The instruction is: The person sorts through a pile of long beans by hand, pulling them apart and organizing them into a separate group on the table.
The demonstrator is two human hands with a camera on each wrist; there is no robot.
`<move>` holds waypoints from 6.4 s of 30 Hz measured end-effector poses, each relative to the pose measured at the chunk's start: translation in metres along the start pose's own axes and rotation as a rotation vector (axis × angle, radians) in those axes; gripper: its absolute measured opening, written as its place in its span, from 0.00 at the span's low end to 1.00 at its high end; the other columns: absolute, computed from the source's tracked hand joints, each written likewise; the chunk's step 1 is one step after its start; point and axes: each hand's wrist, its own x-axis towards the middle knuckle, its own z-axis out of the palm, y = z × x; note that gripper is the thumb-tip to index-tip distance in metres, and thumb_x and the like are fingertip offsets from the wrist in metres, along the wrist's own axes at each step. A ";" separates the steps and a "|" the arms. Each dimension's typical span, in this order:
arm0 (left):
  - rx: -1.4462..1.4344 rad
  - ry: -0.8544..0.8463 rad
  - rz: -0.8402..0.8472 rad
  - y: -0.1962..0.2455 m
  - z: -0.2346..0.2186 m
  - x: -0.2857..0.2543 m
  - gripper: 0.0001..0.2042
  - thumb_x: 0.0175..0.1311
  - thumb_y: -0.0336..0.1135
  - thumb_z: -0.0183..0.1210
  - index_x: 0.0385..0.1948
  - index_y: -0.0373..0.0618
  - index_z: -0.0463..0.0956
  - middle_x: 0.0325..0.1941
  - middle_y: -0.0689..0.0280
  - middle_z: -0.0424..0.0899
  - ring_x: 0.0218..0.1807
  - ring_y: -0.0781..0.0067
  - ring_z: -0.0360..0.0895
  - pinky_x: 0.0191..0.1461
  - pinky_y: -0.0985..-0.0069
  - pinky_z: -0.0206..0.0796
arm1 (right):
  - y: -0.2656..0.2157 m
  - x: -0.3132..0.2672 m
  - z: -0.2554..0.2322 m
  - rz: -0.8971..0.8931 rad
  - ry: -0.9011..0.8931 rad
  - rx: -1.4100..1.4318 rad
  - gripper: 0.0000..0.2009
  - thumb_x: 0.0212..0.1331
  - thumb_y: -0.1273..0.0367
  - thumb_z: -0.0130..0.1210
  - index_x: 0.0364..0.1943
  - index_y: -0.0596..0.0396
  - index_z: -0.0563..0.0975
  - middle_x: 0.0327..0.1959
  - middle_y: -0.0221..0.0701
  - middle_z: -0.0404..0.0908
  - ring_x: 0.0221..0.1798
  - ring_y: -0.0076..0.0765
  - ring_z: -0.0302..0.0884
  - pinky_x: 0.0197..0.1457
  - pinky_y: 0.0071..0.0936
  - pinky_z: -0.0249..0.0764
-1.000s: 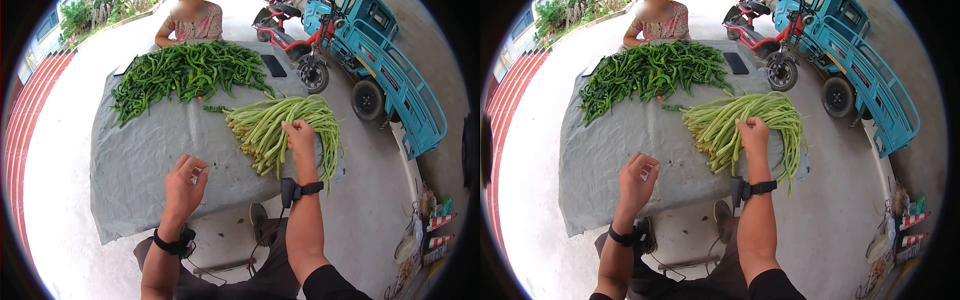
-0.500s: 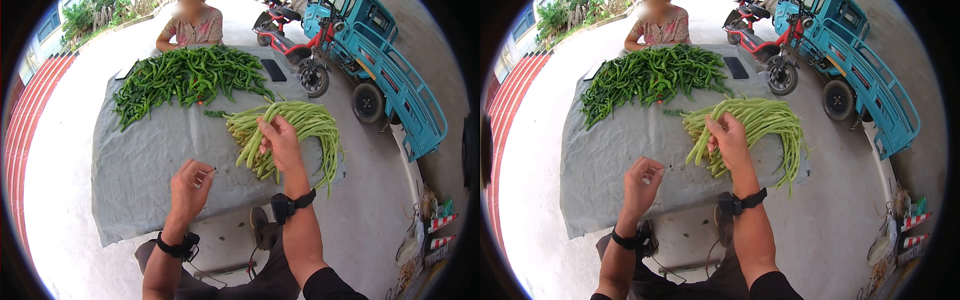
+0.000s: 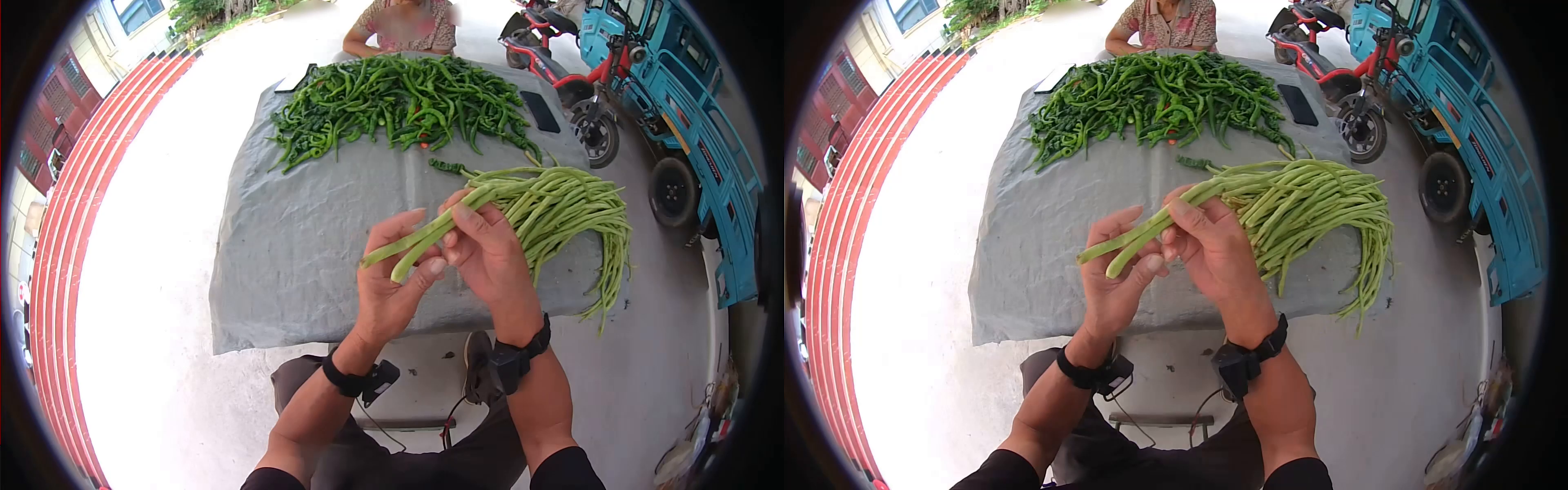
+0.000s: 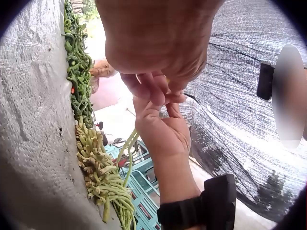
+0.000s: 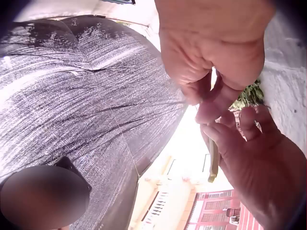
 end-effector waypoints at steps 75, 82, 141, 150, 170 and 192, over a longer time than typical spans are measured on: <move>0.015 -0.186 -0.200 0.040 -0.044 0.013 0.28 0.77 0.38 0.48 0.76 0.34 0.63 0.55 0.61 0.82 0.52 0.74 0.79 0.58 0.75 0.70 | 0.002 -0.016 0.071 -0.388 -0.143 -1.409 0.13 0.60 0.76 0.69 0.46 0.58 0.77 0.41 0.39 0.78 0.36 0.46 0.83 0.37 0.38 0.79; 0.005 -0.251 -0.079 0.022 -0.046 0.014 0.35 0.67 0.38 0.53 0.77 0.35 0.61 0.67 0.56 0.77 0.71 0.63 0.72 0.78 0.62 0.59 | -0.007 -0.017 0.077 -0.348 -0.038 -1.342 0.12 0.62 0.78 0.65 0.49 0.59 0.79 0.39 0.38 0.79 0.37 0.40 0.84 0.39 0.35 0.79; 1.380 -0.047 -0.007 0.028 -0.132 0.024 0.22 0.61 0.22 0.63 0.59 0.49 0.83 0.56 0.58 0.83 0.66 0.47 0.77 0.69 0.52 0.66 | -0.071 -0.011 -0.020 -0.314 0.077 -0.310 0.10 0.78 0.69 0.54 0.54 0.61 0.79 0.50 0.37 0.81 0.45 0.30 0.81 0.48 0.37 0.86; 0.730 -0.218 0.294 0.031 -0.048 0.030 0.25 0.64 0.26 0.64 0.65 0.43 0.76 0.69 0.55 0.80 0.79 0.46 0.68 0.80 0.53 0.59 | -0.074 -0.019 -0.010 -0.284 -0.156 -0.444 0.11 0.78 0.68 0.54 0.52 0.63 0.78 0.50 0.39 0.81 0.41 0.31 0.82 0.46 0.36 0.84; -0.092 -0.228 -0.064 0.018 0.022 0.006 0.09 0.80 0.34 0.58 0.53 0.40 0.73 0.46 0.64 0.84 0.46 0.78 0.81 0.52 0.74 0.76 | -0.062 -0.026 0.021 -0.133 -0.087 -0.609 0.12 0.68 0.77 0.66 0.52 0.65 0.78 0.43 0.34 0.83 0.37 0.25 0.83 0.36 0.26 0.85; 0.227 -0.315 -0.113 0.030 0.000 0.018 0.10 0.77 0.38 0.62 0.47 0.40 0.78 0.28 0.69 0.77 0.31 0.79 0.75 0.34 0.75 0.66 | -0.059 -0.019 0.022 -0.342 0.110 -0.463 0.10 0.70 0.73 0.66 0.50 0.61 0.81 0.37 0.29 0.83 0.31 0.24 0.82 0.32 0.26 0.83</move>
